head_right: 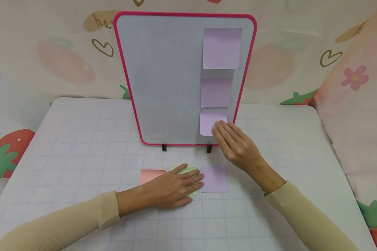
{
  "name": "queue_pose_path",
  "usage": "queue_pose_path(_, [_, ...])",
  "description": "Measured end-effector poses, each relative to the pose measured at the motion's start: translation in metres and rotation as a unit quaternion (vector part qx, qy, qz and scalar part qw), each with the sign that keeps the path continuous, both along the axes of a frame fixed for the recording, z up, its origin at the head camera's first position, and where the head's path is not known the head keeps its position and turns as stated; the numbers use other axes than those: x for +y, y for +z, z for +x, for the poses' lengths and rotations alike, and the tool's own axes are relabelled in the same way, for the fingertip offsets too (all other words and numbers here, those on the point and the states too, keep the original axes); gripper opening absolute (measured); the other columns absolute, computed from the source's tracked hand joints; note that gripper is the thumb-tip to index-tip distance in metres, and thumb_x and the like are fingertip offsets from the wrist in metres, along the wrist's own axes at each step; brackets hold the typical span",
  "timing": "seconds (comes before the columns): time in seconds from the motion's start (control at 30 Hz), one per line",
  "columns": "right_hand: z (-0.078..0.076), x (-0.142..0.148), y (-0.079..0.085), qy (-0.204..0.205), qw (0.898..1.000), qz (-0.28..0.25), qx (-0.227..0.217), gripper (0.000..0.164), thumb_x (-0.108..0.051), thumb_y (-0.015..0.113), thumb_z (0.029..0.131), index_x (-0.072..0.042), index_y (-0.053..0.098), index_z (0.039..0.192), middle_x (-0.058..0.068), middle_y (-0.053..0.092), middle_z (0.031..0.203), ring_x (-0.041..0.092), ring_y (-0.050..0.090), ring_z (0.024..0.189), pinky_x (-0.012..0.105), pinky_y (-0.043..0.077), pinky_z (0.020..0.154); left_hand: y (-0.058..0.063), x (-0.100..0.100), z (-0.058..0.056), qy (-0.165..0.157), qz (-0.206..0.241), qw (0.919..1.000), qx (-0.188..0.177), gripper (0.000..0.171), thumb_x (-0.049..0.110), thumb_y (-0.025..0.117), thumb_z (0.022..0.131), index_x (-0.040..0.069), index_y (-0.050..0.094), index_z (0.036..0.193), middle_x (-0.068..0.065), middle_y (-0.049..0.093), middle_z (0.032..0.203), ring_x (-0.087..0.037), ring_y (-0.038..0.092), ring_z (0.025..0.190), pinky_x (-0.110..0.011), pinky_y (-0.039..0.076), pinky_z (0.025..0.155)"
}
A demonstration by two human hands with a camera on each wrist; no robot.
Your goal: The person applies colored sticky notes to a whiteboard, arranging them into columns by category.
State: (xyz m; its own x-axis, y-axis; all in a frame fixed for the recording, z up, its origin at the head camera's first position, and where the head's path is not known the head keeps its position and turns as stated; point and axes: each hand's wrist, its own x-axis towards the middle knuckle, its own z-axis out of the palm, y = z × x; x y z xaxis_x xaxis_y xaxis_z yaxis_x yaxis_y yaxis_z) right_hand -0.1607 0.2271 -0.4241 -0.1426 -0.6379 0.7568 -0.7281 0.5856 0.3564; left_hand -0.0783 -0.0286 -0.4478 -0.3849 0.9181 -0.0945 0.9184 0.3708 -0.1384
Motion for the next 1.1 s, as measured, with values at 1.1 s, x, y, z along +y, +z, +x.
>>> queue_pose_path(1.1, [-0.002,0.004,-0.01,-0.004,0.999,0.032,-0.014,0.024,0.01,0.052,0.097,0.012,0.065,0.117,0.026,0.067,0.118,0.038,0.068,0.105,0.047,0.054,0.091,0.06,0.006,-0.05,-0.013,0.224,0.9729,0.057,0.028,0.022,0.05,0.099,0.007,0.073,0.103,-0.003,0.072,0.104,-0.017,0.068,0.099,-0.034,0.052,0.093])
